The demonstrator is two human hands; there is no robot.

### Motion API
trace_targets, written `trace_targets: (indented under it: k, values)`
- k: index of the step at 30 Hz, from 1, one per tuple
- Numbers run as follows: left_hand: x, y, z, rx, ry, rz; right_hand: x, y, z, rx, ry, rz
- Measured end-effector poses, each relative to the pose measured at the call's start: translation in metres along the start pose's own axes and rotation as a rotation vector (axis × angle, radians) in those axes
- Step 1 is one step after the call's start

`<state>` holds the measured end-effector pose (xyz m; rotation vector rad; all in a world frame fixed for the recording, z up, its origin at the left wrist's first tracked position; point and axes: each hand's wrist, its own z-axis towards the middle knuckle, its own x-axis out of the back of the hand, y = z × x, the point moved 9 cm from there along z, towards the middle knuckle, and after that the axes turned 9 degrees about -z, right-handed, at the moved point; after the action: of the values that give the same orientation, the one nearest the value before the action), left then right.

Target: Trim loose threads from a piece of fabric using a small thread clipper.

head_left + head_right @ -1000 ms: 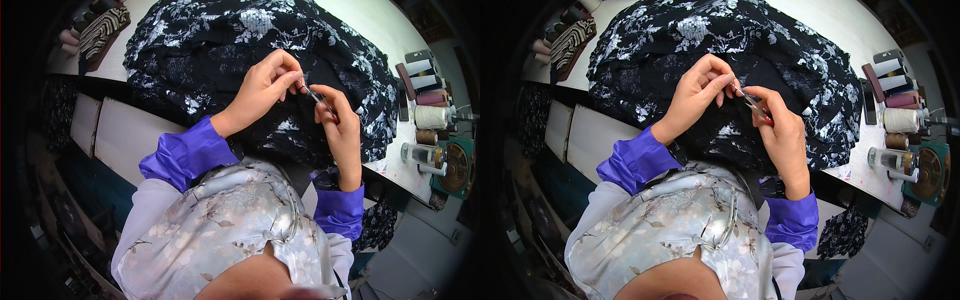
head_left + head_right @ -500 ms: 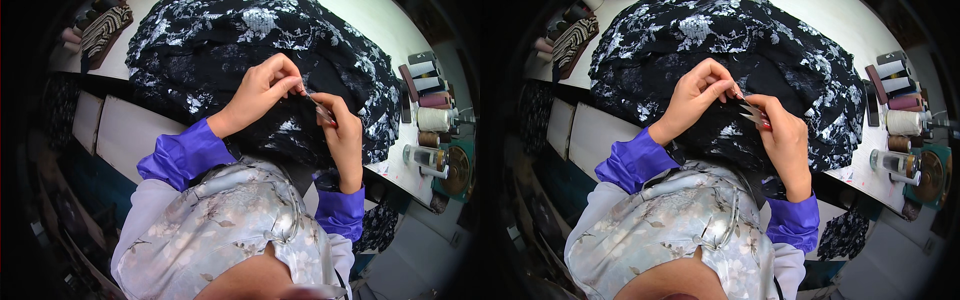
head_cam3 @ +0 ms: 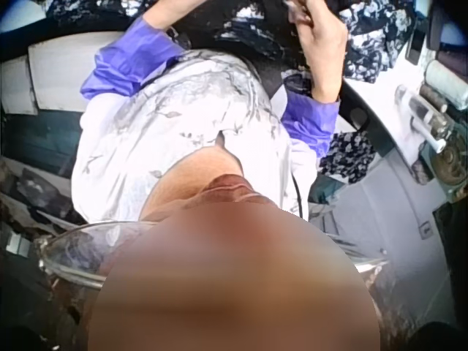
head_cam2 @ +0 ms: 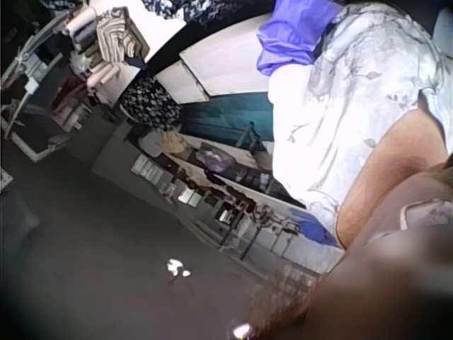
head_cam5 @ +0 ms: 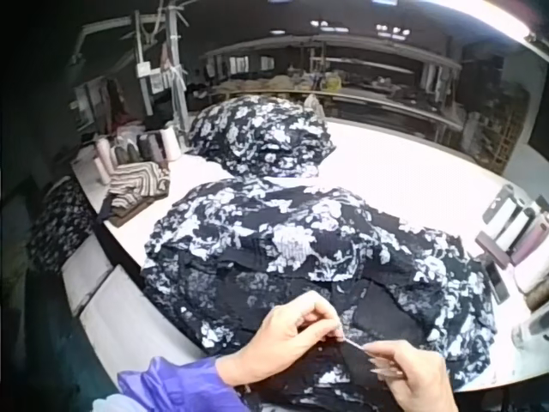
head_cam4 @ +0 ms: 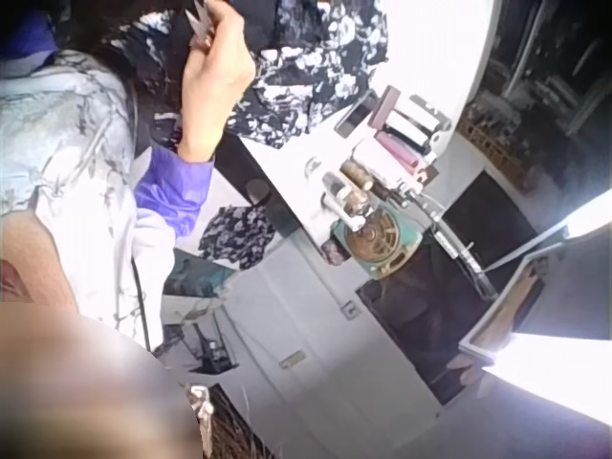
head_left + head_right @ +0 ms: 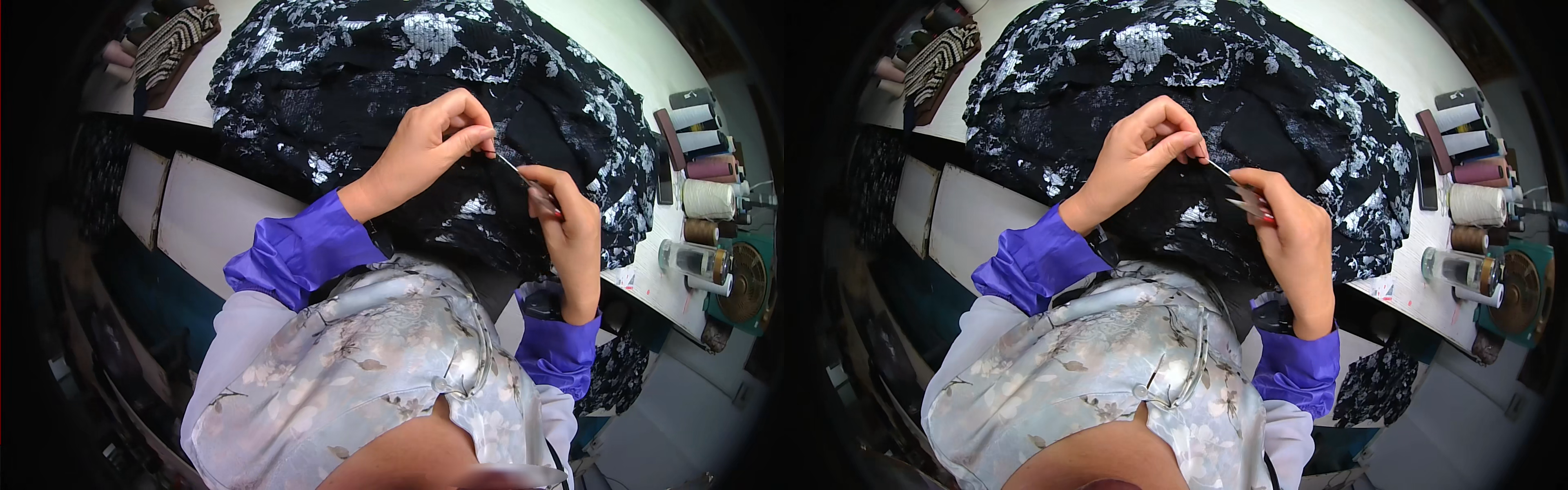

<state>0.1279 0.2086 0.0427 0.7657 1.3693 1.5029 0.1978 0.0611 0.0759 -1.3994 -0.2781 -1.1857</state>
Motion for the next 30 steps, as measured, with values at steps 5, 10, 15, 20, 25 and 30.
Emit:
trace_targets:
  k: [5, 10, 15, 20, 25, 30]
  values:
    - [-0.01, -0.008, -0.005, 0.013, -0.112, 0.231, -0.005, 0.011, -0.001, -0.1, 0.024, 0.095]
    - [-0.012, 0.0, -0.005, -0.017, -0.12, 0.104, -0.007, -0.014, 0.005, 0.091, 0.096, -0.126]
    - [0.004, -0.005, -0.004, 0.038, -0.017, -0.015, -0.003, 0.006, -0.004, -0.065, -0.046, 0.013]
    - [-0.008, -0.005, -0.009, -0.011, -0.126, 0.209, -0.008, -0.006, 0.0, 0.043, 0.095, -0.068]
    - [-0.003, -0.008, -0.008, 0.057, -0.062, 0.009, -0.009, -0.023, 0.001, 0.174, 0.07, -0.228]
    - [0.001, -0.011, -0.009, 0.08, -0.036, 0.02, -0.003, -0.001, -0.006, 0.036, 0.005, -0.034]
